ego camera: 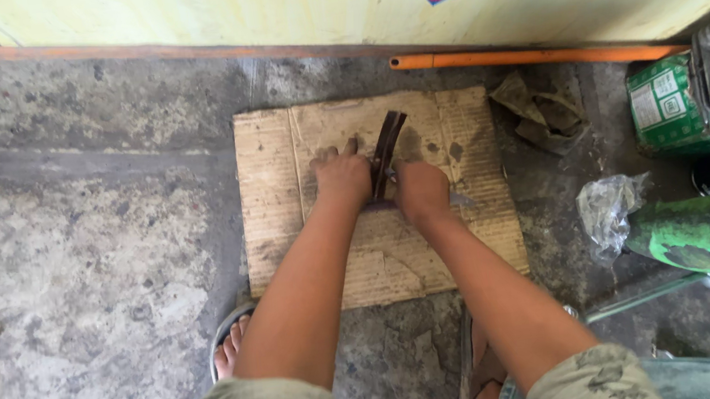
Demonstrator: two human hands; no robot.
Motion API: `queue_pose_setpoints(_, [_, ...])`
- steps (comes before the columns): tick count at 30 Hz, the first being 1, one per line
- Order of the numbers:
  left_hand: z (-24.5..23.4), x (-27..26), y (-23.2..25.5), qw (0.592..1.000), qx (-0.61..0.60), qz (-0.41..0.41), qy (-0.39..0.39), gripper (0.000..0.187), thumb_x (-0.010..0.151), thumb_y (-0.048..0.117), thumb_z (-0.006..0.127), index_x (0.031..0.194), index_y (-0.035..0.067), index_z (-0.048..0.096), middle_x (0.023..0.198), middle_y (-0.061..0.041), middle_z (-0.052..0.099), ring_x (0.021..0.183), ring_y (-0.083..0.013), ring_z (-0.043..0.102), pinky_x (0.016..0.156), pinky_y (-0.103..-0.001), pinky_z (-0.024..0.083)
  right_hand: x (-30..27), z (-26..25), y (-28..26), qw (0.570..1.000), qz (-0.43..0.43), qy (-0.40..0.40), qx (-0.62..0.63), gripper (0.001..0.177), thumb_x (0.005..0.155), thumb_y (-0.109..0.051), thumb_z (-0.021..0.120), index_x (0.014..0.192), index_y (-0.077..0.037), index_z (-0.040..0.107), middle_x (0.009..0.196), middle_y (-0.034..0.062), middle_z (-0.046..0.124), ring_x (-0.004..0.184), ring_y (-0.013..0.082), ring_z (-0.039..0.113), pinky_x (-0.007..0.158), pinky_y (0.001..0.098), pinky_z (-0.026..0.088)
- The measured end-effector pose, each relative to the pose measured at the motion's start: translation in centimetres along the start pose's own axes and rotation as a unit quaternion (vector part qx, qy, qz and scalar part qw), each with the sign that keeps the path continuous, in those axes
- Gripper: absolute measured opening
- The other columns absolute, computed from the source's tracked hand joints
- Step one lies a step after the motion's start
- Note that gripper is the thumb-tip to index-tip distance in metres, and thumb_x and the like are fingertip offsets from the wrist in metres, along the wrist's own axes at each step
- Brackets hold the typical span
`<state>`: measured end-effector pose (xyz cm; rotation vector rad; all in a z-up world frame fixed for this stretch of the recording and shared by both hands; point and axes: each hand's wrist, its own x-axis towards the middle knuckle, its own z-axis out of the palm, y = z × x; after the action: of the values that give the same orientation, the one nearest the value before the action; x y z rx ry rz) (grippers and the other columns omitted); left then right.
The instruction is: The person scrubs a curved metal part with a white abrasive stick on a piece of cardboard. They then use a small metal file to scrape the surface of the part. The person repeatedly scrubs and files the metal part, occasionally wiping it with a cloth.
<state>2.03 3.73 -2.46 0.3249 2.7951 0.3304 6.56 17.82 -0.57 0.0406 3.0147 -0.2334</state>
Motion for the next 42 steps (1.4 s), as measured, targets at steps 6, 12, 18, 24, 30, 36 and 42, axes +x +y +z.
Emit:
queue_pose_setpoints(6, [-1.0,0.4,0.6,0.996,-0.059,-0.027,-0.064,0.049,0.095,0.045,0.059,0.138,0.022,0.064,0.168,0.0,0.028,0.15,-0.0422,0.029,0.108,-0.07,0.035,-0.4,0.6,0.8,0.999,-0.046,0.007,-0.024,0.016,0.082,-0.009,0.069,0.096,-0.011,0.075,0.093,0.0172,0.074,0.09,0.0412,0.071,0.078,0.0525,0.056])
queue_pose_setpoints(12, [-1.1,1.0,0.6,0.991,-0.047,-0.049,-0.112,0.053,0.096,0.044,0.061,0.145,0.022,0.06,0.169,-0.002,0.029,0.154,-0.043,0.026,0.108,-0.078,0.033,-0.1,2.3,0.6,0.999,-0.013,-0.011,-0.032,0.015,0.085,-0.008,0.068,0.097,-0.01,0.076,0.092,0.0196,0.073,0.09,0.0412,0.072,0.079,0.0521,0.057])
queue_pose_setpoints(18, [-0.1,1.7,0.5,0.99,-0.061,-0.049,-0.115,0.057,0.099,0.046,0.056,0.149,0.018,0.053,0.169,-0.003,0.024,0.152,-0.0425,0.026,0.105,-0.077,0.035,0.7,1.8,0.8,1.0,-0.008,0.025,-0.005,0.013,0.077,-0.008,0.071,0.088,-0.005,0.077,0.087,0.021,0.073,0.084,0.0436,0.071,0.075,0.0548,0.056])
queue_pose_setpoints(24, [-0.9,0.9,0.7,0.989,-0.055,-0.041,-0.133,0.048,0.104,0.042,0.048,0.149,0.026,0.052,0.171,0.001,0.014,0.154,-0.0429,0.019,0.104,-0.077,0.037,-0.8,1.2,-0.4,0.999,0.007,-0.032,-0.028,0.014,0.082,-0.011,0.073,0.095,-0.007,0.077,0.09,0.0213,0.073,0.088,0.0421,0.071,0.077,0.0533,0.056])
queue_pose_setpoints(30, [-1.7,0.7,0.9,0.991,-0.036,-0.042,-0.125,0.046,0.104,0.038,0.052,0.147,0.026,0.059,0.175,0.001,0.017,0.156,-0.0451,0.023,0.103,-0.075,0.041,1.0,1.7,0.2,0.999,0.037,-0.03,0.008,0.019,0.081,-0.009,0.072,0.1,-0.007,0.075,0.091,0.0215,0.073,0.085,0.0417,0.072,0.074,0.0533,0.057])
queue_pose_setpoints(36, [-1.1,0.6,0.6,0.989,-0.069,-0.047,-0.119,0.051,0.105,0.046,0.044,0.151,0.026,0.05,0.173,0.003,0.013,0.155,-0.045,0.017,0.102,-0.077,0.041,0.2,3.6,1.4,1.0,-0.01,-0.014,-0.011,0.017,0.08,-0.011,0.071,0.095,-0.007,0.077,0.088,0.0241,0.072,0.087,0.0455,0.07,0.077,0.055,0.056])
queue_pose_setpoints(42, [0.1,1.0,0.7,0.993,-0.06,-0.047,-0.089,0.055,0.105,0.048,0.048,0.152,0.02,0.051,0.172,0.001,0.018,0.155,-0.0453,0.021,0.103,-0.076,0.04,2.5,2.0,1.1,0.995,0.062,0.01,0.082,0.02,0.084,-0.021,0.075,0.09,-0.002,0.077,0.087,0.0271,0.071,0.085,0.046,0.07,0.077,0.0554,0.055])
